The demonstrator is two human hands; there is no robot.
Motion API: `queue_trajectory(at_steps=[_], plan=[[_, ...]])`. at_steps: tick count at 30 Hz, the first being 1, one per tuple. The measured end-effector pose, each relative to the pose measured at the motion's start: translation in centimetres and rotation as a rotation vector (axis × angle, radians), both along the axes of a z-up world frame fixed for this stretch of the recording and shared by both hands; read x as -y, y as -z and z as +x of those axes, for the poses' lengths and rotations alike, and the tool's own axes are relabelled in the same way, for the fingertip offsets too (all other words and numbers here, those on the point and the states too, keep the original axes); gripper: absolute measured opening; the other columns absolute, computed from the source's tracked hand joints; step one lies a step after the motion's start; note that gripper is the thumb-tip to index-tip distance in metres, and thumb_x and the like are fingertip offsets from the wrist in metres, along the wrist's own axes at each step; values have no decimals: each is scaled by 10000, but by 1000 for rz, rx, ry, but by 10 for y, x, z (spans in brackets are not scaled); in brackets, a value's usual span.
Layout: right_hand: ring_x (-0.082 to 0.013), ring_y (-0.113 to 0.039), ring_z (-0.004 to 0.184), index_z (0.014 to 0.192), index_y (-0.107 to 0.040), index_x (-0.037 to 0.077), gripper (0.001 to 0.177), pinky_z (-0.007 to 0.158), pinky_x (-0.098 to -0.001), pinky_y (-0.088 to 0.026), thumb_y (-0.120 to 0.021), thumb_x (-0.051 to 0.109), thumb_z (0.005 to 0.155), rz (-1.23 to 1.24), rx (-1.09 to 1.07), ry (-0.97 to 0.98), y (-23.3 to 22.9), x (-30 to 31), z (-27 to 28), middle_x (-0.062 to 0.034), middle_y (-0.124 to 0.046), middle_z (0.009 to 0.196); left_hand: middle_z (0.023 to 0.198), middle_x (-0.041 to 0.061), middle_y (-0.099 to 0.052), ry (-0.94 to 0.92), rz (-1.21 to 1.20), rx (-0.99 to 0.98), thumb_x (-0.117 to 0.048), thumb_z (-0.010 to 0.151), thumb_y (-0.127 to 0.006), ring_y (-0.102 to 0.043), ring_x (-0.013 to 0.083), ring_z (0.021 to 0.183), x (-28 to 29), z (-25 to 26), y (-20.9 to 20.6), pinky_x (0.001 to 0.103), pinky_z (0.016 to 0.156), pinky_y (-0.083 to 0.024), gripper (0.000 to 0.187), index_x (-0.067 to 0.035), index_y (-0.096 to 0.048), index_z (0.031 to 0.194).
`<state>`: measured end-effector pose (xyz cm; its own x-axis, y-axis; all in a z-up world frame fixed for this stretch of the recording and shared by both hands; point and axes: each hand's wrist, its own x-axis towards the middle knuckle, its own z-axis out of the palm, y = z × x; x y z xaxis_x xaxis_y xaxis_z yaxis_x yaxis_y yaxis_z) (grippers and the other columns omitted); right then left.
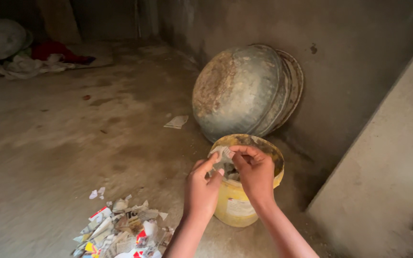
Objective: The person sits on the floor and repeatedly tears small pieces of paper from a pile into smaller fragments, placing them into a yellow bucket. The person also briefly handles a green plastic bottle and a clear plastic bottle before resuming the tearing task.
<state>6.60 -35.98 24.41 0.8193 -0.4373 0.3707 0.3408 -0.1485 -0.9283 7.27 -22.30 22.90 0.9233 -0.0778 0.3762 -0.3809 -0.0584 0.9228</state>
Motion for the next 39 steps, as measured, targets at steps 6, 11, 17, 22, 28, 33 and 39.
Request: queue_trajectory(at_steps=[6, 11, 17, 22, 28, 33, 39], plan=[[-67, -634, 684, 1021, -786, 29, 156, 646, -243, -524, -683, 31, 905, -277, 63, 163, 8, 22, 13, -25, -732, 770, 1295, 154, -669, 11, 174, 214, -53, 851, -698, -629, 313, 1218, 17, 20, 13, 373, 996, -488, 477, -34, -647, 1325], [-161, -731, 741, 1017, -766, 19, 178, 682, -274, -573, -665, -16, 874, -457, 190, 214, 19, 33, 29, -84, -743, 867, 1320, 174, -642, 52, 231, 258, -59, 871, -681, -595, 339, 1242, 28, 41, 29, 391, 1010, -483, 452, -25, -639, 1320], [-257, -766, 753, 1021, -764, 51, 169, 708, -359, -578, -654, 58, 893, -468, -95, 286, 47, 41, 43, -165, -770, 896, 1282, 193, -665, 71, 459, 380, -121, 931, -615, -506, 412, 1333, 36, 74, 65, 439, 1092, -428, 358, -3, -669, 1265], [-356, -716, 882, 1019, -783, 125, 282, 777, -448, -559, -653, 31, 787, -733, -126, 395, 53, 36, 49, -152, -738, 1062, 1328, 211, -625, -51, 572, 510, -174, 1010, -511, -402, 433, 1431, 43, 74, 92, 454, 1129, -391, 354, 40, -664, 1248], [-364, -704, 922, 1039, -790, 181, 304, 829, -454, -545, -648, 48, 805, -751, -253, 441, 49, 30, 44, -121, -736, 1055, 1423, 219, -537, -5, 585, 427, -190, 1012, -472, -298, 426, 1482, 42, 68, 88, 460, 1135, -356, 353, 10, -685, 1211], [-321, -707, 927, 933, -768, 143, 207, 815, -418, -556, -623, 46, 821, -774, 101, 538, 61, 25, 32, -78, -746, 1003, 1516, 212, -474, -12, 663, 431, -231, 1051, -448, -239, 418, 1537, 41, 64, 93, 461, 1205, -311, 378, -8, -637, 1290], [-273, -651, 987, 1031, -757, 155, 224, 846, -422, -429, -619, 203, 861, -991, 138, 557, 76, 16, 9, -43, -735, 1059, 1688, 201, -107, 45, 611, 359, -251, 1045, -458, -100, 464, 1545, 37, 53, 94, 484, 1195, -255, 509, -69, -442, 1519]])
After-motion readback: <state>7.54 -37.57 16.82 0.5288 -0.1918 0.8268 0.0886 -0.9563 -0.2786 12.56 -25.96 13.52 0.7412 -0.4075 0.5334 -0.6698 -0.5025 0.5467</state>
